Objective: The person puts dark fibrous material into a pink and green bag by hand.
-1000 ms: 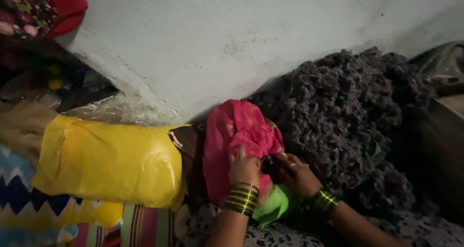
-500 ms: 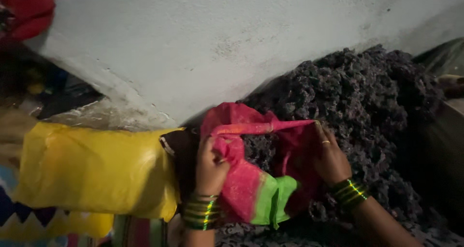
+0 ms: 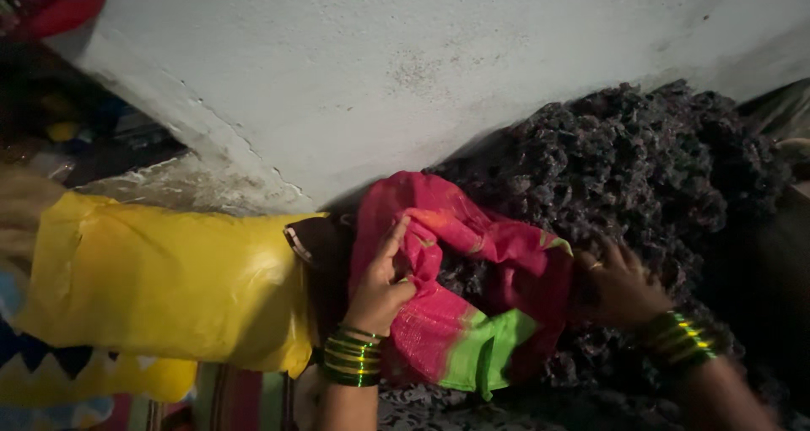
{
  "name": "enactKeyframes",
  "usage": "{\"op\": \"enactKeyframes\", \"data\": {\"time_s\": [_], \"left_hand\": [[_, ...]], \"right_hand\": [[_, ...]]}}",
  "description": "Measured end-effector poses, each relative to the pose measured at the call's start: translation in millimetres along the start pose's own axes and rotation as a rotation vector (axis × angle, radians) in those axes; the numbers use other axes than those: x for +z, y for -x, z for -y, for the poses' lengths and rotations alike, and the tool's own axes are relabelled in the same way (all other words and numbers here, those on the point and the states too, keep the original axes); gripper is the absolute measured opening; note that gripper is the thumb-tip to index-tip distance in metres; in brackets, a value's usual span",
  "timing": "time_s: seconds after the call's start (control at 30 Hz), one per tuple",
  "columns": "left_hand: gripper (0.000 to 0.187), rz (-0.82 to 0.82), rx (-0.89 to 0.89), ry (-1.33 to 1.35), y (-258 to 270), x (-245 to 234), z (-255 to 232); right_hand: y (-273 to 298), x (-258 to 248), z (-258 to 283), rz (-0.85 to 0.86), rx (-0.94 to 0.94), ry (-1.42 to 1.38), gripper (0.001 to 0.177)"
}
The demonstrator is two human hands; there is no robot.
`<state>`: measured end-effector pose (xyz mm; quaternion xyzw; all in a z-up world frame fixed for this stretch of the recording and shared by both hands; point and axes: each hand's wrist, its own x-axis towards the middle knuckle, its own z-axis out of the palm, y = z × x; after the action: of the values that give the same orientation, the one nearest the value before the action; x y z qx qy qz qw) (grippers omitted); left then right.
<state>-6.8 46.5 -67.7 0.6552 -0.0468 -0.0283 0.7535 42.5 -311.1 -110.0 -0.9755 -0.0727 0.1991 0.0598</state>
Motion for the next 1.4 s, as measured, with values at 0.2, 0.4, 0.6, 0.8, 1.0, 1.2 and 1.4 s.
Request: {"op": "enactKeyframes", "data": {"time_s": [0.2,0.4,0.6,0.8,1.0,1.2,1.4], "left_hand": [[0.102,0.037,0.015,0.12,1.6,-2.1,10.2],[0.101,0.03,0.001,0.162,3.6,0.7,-7.3],[0.101,0.088,0.016,0.231,7.1,1.1,-8.5],[0.109,0.108,-0.051,0.268,4.1,-0.2,15.2],[0.102,0.102,-0.027,0.267,16.2,7.7,-23.0],[0.105,0.085,-0.033,0.359,24.4,-11.7,-36.2],[0.101,0.025,0.021,0.312,22.0,-24.1,-54.6]], "right_hand": [[-60.6,93.7,-42.0,-0.165,-0.036,-0.383,0.074],[-88.4,100.8,-101.6,-0.22,0.345,-1.676,0.057],[14.7,-19.9,-69.2,-0.656,-0.12,-0.756,0.065],[34.0,-57.6,33.7,-0.677,-0.815,-0.48,0.044],[-98.1,76.0,113.0,-0.266,-0.892,-0.239,0.047],[-220.3,158.0,118.3,-0.279,-0.715,-0.271,0.056],[-201.1,138.5,133.9,-0.335,-0.214,-0.012,0.031]]}}
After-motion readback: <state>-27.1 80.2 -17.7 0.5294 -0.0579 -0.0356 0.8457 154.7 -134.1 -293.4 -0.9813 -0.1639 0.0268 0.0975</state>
